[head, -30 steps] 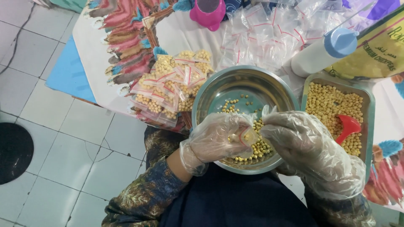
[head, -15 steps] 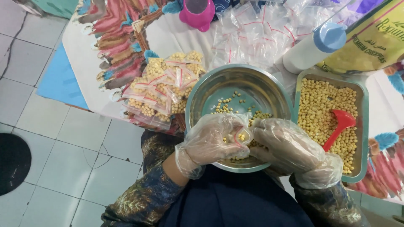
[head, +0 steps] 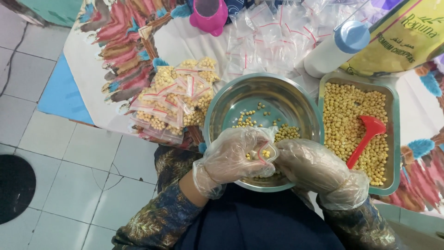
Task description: The person transfers chickpeas from a large bowl into small plastic bags by hand, then uses small red rubber bands to seal the bags.
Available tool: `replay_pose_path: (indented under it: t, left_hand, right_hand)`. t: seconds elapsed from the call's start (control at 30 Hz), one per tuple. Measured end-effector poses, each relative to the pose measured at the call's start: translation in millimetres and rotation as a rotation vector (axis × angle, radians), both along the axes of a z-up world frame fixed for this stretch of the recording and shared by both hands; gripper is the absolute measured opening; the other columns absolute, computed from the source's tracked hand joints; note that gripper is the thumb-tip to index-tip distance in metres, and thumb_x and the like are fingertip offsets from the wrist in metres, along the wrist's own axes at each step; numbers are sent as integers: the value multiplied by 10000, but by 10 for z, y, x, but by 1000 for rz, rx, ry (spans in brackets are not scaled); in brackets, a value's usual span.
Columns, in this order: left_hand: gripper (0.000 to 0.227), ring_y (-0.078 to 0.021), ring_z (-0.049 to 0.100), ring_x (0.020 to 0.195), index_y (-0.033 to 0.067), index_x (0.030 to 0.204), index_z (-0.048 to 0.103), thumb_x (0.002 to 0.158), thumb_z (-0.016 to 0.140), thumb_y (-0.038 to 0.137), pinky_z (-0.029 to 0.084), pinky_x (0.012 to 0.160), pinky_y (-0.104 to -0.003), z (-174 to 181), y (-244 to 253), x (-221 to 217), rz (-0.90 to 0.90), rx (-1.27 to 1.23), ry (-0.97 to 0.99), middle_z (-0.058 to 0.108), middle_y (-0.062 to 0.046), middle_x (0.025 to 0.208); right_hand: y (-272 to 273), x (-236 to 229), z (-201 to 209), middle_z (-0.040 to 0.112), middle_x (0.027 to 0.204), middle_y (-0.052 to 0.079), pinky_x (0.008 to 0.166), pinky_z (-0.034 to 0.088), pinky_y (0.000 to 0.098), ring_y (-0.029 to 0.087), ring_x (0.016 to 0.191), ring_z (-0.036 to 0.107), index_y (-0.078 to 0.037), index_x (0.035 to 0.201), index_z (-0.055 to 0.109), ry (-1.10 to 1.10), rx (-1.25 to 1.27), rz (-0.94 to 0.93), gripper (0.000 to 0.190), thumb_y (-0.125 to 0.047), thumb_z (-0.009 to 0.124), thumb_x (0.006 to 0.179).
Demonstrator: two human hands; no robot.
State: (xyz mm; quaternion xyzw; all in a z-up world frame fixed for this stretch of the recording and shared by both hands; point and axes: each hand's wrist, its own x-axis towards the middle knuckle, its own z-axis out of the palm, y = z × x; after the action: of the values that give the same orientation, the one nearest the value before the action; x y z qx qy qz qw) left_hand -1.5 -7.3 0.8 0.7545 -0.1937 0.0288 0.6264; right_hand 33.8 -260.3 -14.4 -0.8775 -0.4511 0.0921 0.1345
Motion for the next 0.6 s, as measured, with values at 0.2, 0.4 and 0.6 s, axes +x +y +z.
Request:
replay_pose_path:
  t: [0.2,0.4,0.6]
  left_hand:
    - [450,-301,743,989,162,1069,746,743,835,460,595,863,-381,22,11,-16,13,7,6,767,-102,998]
    - [416,-177,647,737,73,1014,703,754,783,387,525,746,-300,224,-28,-22,58,207,-119,699,-9,857]
    - [364,-150,602,672,91,960,687,746,785,369,496,700,-295,273,-15,-4,12,164,-80,641,18,771]
  right_hand:
    - [-95,81,56,736,1135,41,887,587,390,275,1139,675,-230,1117,743,-31,-78,-84,364,-399,738,795]
    - [141,-96,959,728,1081,103,775,593,368,278,929,728,-62,1029,654,-227,449,-114,260,-59,783,803]
    - [258,-20,1059,705,1118,82,775,597,371,258,934,707,-102,1092,691,-196,367,57,307,-95,755,792]
